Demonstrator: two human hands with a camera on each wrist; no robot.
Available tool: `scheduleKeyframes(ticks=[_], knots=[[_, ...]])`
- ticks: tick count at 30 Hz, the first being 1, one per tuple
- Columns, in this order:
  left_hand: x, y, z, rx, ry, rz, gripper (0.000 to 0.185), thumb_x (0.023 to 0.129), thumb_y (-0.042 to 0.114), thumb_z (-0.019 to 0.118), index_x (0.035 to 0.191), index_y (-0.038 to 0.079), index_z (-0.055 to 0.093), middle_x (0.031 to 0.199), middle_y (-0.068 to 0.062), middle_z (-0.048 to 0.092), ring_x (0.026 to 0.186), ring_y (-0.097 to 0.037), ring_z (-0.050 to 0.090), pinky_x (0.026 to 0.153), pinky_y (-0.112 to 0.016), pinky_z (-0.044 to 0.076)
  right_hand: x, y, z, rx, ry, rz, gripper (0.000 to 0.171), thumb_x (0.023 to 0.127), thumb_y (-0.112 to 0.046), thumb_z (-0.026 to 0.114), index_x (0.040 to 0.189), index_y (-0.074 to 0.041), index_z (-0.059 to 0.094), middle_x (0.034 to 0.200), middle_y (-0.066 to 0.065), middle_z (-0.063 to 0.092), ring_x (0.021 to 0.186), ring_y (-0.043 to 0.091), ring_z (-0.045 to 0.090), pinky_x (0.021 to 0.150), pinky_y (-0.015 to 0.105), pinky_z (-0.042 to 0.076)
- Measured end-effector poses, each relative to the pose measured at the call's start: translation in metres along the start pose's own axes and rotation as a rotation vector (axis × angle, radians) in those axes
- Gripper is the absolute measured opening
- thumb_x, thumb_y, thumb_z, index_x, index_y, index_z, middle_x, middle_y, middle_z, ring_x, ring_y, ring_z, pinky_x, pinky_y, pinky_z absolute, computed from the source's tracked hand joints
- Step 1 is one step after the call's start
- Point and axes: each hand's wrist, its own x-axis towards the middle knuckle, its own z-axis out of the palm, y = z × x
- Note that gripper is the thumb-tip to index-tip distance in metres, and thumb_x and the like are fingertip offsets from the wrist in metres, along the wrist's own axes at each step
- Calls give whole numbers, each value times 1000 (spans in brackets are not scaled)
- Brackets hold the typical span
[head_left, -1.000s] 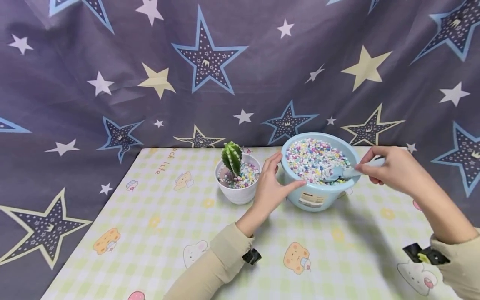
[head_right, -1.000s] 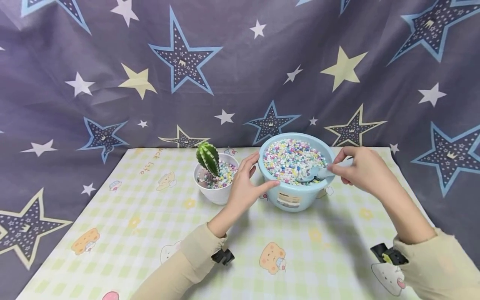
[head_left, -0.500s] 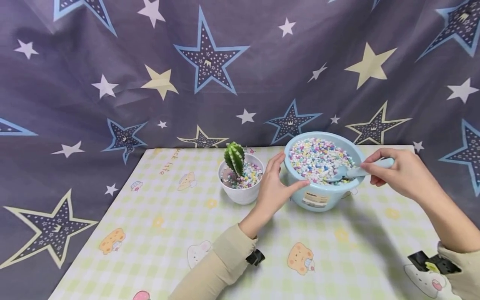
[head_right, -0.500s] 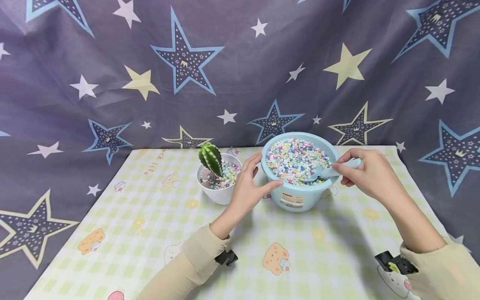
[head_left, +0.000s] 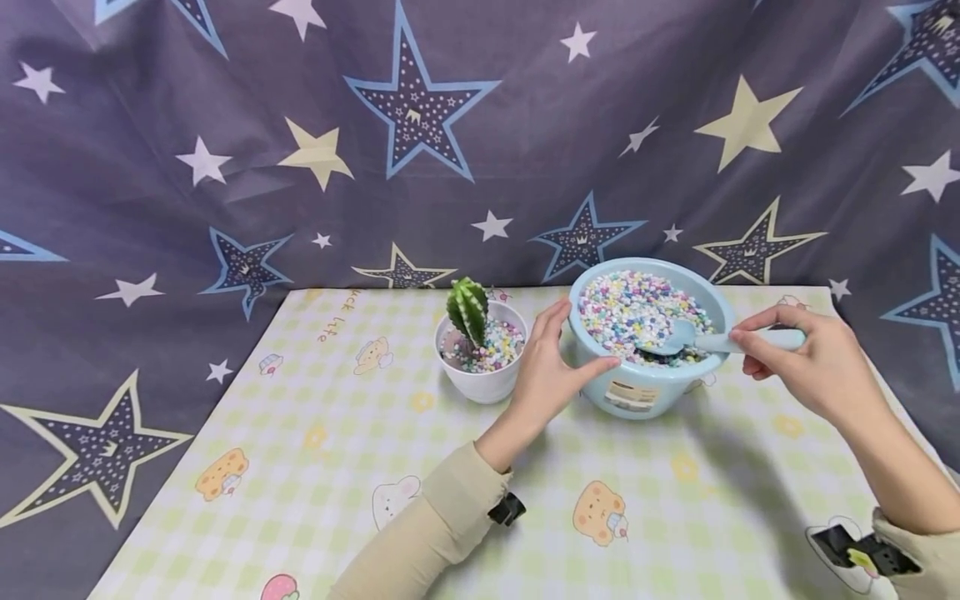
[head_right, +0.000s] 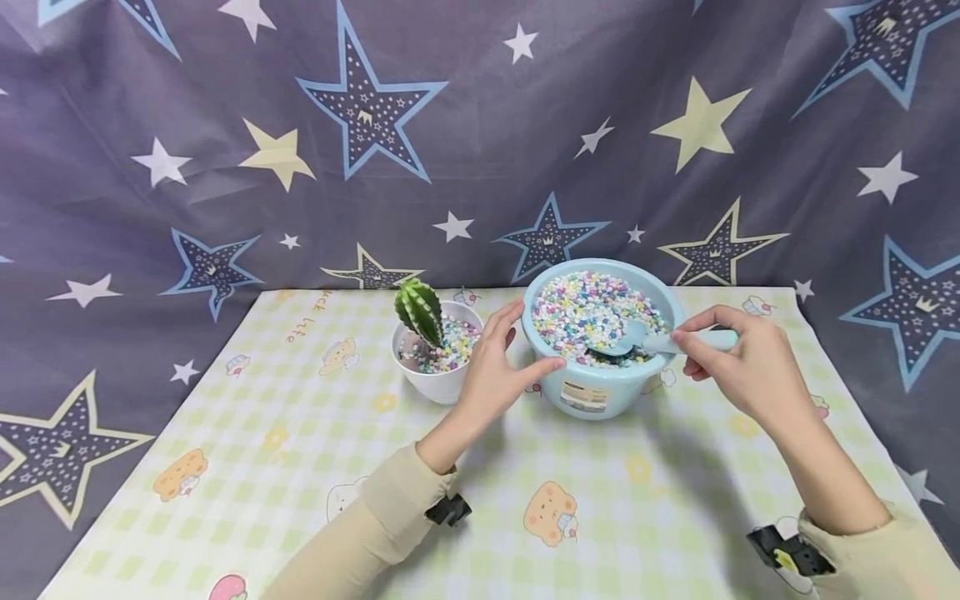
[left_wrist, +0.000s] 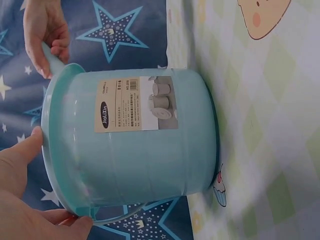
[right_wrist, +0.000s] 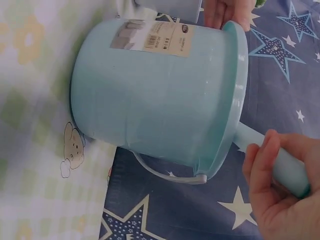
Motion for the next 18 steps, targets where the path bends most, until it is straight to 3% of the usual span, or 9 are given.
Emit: scheduleKeyframes(ticks=[3, 7, 18], knots=[[0, 0, -2, 9, 7, -5, 96, 76, 43, 85, 152, 6, 40, 160, -3, 37, 144, -23, 42, 121, -44, 36, 1, 1, 10, 84, 5, -6, 2, 94, -12, 68, 94, -11, 69, 65, -20, 66, 53, 1, 66, 52, 13, 54], [0, 1, -4, 4, -1, -16, 96, 76, 43, 85, 153, 7, 39, 160, -2, 36, 144, -24, 41, 121, -46, 36, 2, 3, 19, 152, 0, 27, 7, 94, -13, 68, 94, -19, 67, 66, -20, 69, 55, 1, 67, 55, 14, 57], [-1, 3, -3, 29, -11, -19, 97, 76, 46, 85, 152, 8, 39, 160, -2, 37, 144, -24, 42, 120, -45, 38, -9, 9, 11, 210, 31, 67, 8, 93, -13, 71, 94, -21, 69, 66, -17, 70, 57, 1, 68, 58, 13, 57]])
